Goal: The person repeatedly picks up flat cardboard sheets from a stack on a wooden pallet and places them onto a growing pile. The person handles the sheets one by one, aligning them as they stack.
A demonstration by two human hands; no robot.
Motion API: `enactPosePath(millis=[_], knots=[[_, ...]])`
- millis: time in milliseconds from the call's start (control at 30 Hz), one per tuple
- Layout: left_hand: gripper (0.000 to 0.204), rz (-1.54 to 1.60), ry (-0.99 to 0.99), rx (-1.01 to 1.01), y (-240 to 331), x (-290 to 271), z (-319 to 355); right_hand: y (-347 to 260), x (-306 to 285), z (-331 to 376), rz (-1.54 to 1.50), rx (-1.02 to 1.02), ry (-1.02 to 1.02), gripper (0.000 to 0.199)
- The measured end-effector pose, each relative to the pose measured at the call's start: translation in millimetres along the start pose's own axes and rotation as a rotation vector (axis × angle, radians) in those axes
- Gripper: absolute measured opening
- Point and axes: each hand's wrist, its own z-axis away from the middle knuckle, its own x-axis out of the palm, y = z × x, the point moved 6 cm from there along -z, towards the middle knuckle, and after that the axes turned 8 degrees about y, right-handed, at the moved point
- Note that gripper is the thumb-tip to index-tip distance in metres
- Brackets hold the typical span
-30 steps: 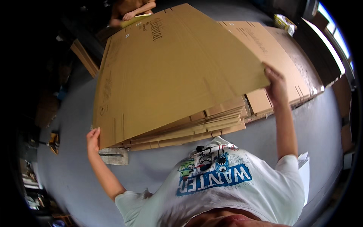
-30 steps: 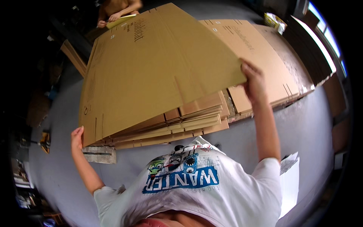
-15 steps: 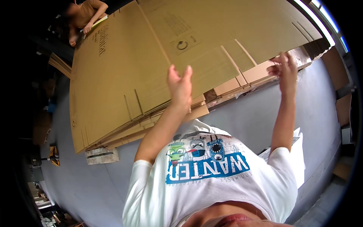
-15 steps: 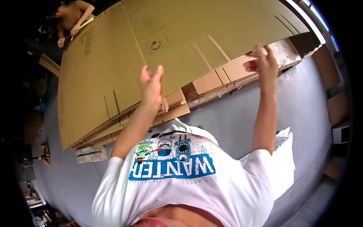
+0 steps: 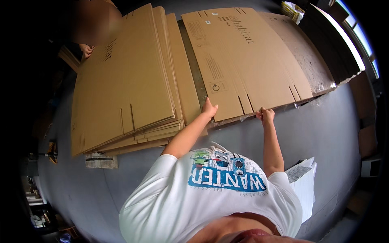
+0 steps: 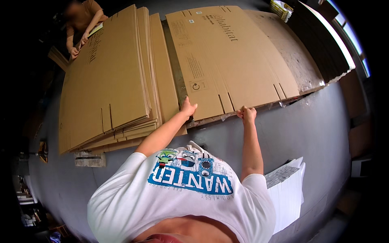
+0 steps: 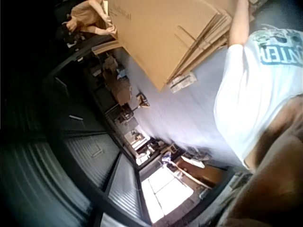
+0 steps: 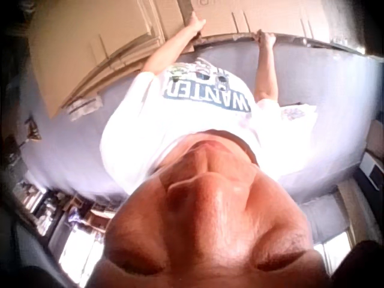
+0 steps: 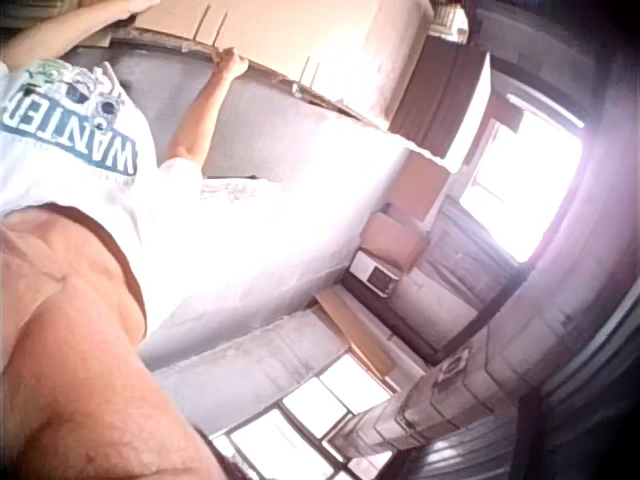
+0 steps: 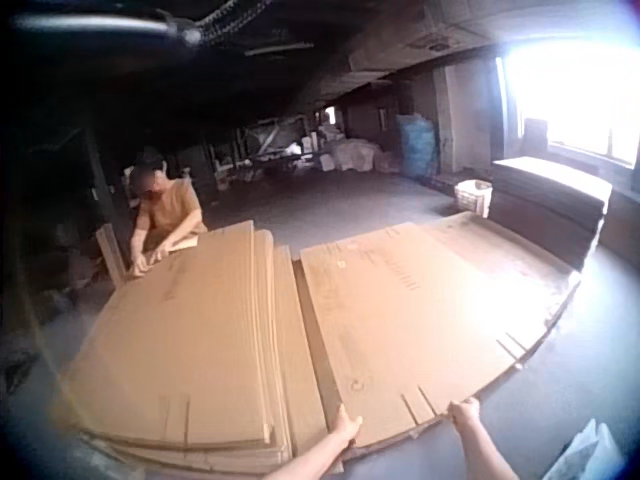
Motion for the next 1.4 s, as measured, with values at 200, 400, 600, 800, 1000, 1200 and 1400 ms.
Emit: enactPosePath(millis=[200, 400, 600, 800, 1000, 1200, 1400], knots=[[0.063, -0.471, -0.184, -0.059, 32.1, 6.2, 20.1, -3.5, 4.3, -6.2, 0.059, 0.020, 0.079, 0.027], [0.051, -0.365, -0.480, 0.273, 74.8, -16.4, 88.1, -3.2, 5.6, -26.7, 0.140, 0.003, 0.065, 0.018], [0.045, 0.523, -1.190, 0.222, 170.5, -215.3, 188.3, 12.4, 8.8, -41.9, 0.244, -0.008, 0.032, 0.019], [0.032, 0.521, -0.049, 0.258, 89.4, -506.7, 120.0, -55.6, 42.7, 52.7, 0.505, -0.355, 0.159, 0.034], [0.039, -1.058, 0.918, -0.014, -96.5, -764.7, 96.3, -99.2, 221.8, 332.6, 0.578, -0.751, -0.154, 0.033], [0.042, -0.854, 0.887, -0.030, -168.9, -805.5, 110.4, -96.4, 306.8, 424.9, 1.047, -0.998, -0.075, 0.037], [0.040, -0.416, 0.989, 0.048, -209.6, -840.2, 110.0, -104.8, 311.9, 418.4, 1.081, -0.963, 0.064, 0.039]])
